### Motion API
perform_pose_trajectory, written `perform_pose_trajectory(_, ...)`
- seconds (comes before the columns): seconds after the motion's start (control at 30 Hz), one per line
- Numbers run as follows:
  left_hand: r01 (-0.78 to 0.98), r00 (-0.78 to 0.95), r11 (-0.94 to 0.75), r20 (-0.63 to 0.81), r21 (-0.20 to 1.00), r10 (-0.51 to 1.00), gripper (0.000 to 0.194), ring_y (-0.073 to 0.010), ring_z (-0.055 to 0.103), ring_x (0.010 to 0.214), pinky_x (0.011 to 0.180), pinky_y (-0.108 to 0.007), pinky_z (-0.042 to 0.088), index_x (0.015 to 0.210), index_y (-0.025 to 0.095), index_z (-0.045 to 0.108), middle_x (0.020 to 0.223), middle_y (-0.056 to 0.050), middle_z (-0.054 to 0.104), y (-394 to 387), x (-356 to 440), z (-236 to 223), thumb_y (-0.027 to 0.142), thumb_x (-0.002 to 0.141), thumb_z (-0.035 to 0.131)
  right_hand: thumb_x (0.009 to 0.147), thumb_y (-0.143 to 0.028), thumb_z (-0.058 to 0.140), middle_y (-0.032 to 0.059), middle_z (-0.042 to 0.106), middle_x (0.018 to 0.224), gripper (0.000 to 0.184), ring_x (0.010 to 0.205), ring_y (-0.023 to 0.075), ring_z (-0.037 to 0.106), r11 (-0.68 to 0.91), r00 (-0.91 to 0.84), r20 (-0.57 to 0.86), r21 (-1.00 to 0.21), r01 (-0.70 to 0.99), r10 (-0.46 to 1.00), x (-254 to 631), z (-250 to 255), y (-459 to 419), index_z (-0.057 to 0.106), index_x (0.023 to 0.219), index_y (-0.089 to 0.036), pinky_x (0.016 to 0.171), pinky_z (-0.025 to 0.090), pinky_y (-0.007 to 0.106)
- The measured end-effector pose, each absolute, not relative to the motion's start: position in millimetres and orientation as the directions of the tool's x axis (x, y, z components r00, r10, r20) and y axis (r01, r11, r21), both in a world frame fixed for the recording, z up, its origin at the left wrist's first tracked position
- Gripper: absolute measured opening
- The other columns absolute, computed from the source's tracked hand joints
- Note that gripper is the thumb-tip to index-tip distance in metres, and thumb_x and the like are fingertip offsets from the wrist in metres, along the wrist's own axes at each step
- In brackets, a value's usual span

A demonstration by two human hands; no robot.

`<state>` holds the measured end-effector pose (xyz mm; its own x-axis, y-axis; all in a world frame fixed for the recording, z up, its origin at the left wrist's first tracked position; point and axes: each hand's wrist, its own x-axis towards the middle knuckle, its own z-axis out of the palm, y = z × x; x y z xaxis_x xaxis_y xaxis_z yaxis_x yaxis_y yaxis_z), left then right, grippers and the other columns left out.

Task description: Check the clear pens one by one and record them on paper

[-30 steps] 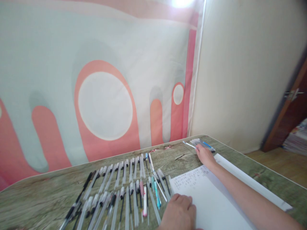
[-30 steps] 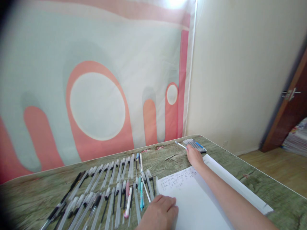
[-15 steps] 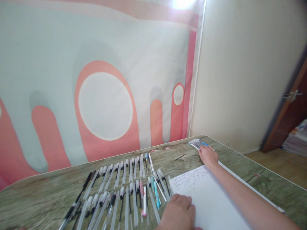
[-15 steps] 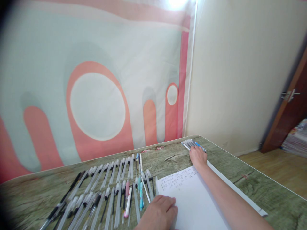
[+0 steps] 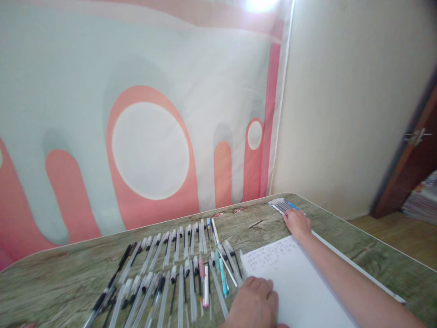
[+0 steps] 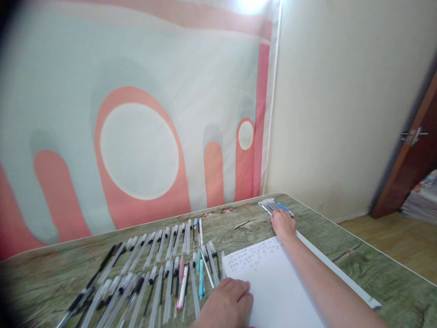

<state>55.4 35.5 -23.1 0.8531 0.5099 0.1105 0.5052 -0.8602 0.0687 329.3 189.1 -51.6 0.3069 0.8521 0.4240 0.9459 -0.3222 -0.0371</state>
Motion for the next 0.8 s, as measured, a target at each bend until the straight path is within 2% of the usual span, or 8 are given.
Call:
perform_pose_trajectory(0.33,0.515,0.848,-0.855,0.112,0.056,0.518,0.049,-0.0221,0.053,0.090,0.081,-0.035,0.038,0.090,0.012,0.057,0.094,-0.011,0.059,29.9,54.4,-17.6,0.057,0.076,0.045,0.082,-0.035,0.045,0.0084,0.058,0.089,0.021,0.087,0.0235,0.054,-0.289,0.294,0.452,-0.082,0.954,0.842,332.3,-54.2,191.5,0.061,0.082,-0.021,0.061,0.039,0.030)
perform_pose_trajectory(0.43,0.512,0.849,-0.858,0.123,0.045,0.514,0.049,-0.0219,0.054,0.088,0.079,-0.034,0.038,0.088,0.012,0.057,0.091,-0.011,0.060,28.7,54.6,-17.3,0.058,0.077,0.044,0.081,-0.033,0.046,0.0077,0.059,0.085,0.020,0.083,0.0209,0.055,-0.171,0.223,0.496,-0.147,0.974,0.839,321.3,-50.8,191.4,0.060,0.085,-0.020,0.065,0.039,0.029)
perform_pose_trajectory(0.57,0.515,0.849,-0.857,0.118,0.026,0.515,0.051,-0.0217,0.055,0.085,0.077,-0.034,0.039,0.087,0.012,0.058,0.089,-0.011,0.060,29.3,55.4,-20.3,0.060,0.075,0.045,0.080,-0.032,0.047,0.0052,0.061,0.083,0.022,0.074,0.0182,0.057,0.086,0.056,0.485,-0.266,0.960,0.873,282.8,-43.5,191.3,0.058,0.093,-0.019,0.061,0.039,0.028)
perform_pose_trajectory(0.7,0.503,0.860,-0.864,0.088,0.010,0.502,0.054,-0.0218,0.054,0.084,0.076,-0.034,0.040,0.087,0.011,0.058,0.090,-0.010,0.060,30.8,56.2,-24.3,0.061,0.073,0.046,0.077,-0.031,0.051,0.0025,0.064,0.077,0.021,0.069,0.0163,0.058,0.274,-0.128,0.341,-0.423,0.864,0.931,222.7,-31.8,192.9,0.058,0.093,-0.020,0.062,0.039,0.026)
perform_pose_trajectory(0.8,0.494,0.865,-0.869,0.092,0.013,0.493,0.052,-0.0212,0.054,0.083,0.075,-0.033,0.040,0.086,0.011,0.058,0.089,-0.010,0.060,31.2,56.7,-25.8,0.060,0.073,0.047,0.073,-0.031,0.056,0.0031,0.064,0.077,0.026,0.069,0.0153,0.058,0.300,-0.204,0.230,-0.540,0.787,0.951,173.4,-24.1,195.6,0.057,0.095,-0.017,0.064,0.039,0.025)
